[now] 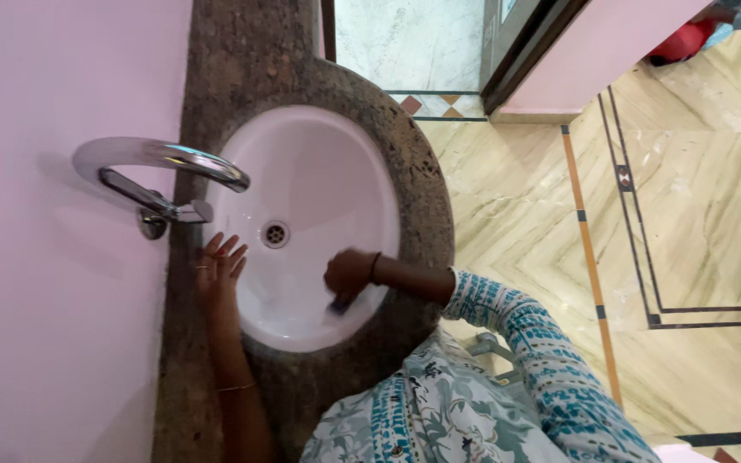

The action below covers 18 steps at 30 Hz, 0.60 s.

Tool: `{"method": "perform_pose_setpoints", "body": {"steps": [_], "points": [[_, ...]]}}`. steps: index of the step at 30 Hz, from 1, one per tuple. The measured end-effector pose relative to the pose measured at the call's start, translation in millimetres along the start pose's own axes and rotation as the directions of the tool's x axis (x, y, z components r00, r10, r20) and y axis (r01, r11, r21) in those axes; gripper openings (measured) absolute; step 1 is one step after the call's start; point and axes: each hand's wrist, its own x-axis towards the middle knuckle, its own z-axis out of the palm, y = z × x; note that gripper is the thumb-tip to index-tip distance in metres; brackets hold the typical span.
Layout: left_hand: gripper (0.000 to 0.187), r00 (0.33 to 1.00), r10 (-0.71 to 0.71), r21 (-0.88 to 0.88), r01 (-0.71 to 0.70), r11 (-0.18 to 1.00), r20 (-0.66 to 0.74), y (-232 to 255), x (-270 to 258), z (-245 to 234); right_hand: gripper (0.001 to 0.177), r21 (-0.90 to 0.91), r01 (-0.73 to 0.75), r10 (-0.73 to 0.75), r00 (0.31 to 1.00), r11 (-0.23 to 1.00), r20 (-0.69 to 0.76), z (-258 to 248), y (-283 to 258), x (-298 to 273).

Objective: The person scrubs the interior of a white bathroom sink using a small dark sponge. They repeatedly wipe the basin and the drain area in circular and back-and-forth motions. The person occasionally rinses the sponge under the running faucet.

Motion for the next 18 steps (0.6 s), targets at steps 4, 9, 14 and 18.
{"method": "perform_pose_setpoints", "body": {"steps": [4, 9, 14, 18], "points": [[0.049, 0.997, 0.041, -0.146, -0.049, 0.988, -0.062, 7, 2, -1, 0.026, 0.072, 0.411, -0.398, 0.905, 0.909, -0.152, 35, -31, 90], [0.047, 0.997, 0.067, -0.208, -0.074, 0.975, -0.039, 10, 4, -3, 0.044, 0.143, 0.216, -0.195, 0.969, 0.966, -0.151, 27, 4, 188], [0.047, 0.999, 0.021, -0.149, -0.027, 0.988, -0.04, 6, 4, -3, 0.035, -0.018, -0.26, 0.219, 0.846, 0.966, -0.487, -2, 52, 215], [0.045, 0.999, 0.027, -0.159, -0.029, 0.987, -0.018, 1, 10, -5, 0.018, -0.195, -0.606, 0.376, 0.681, 0.771, -0.628, -33, 113, 176]]}}
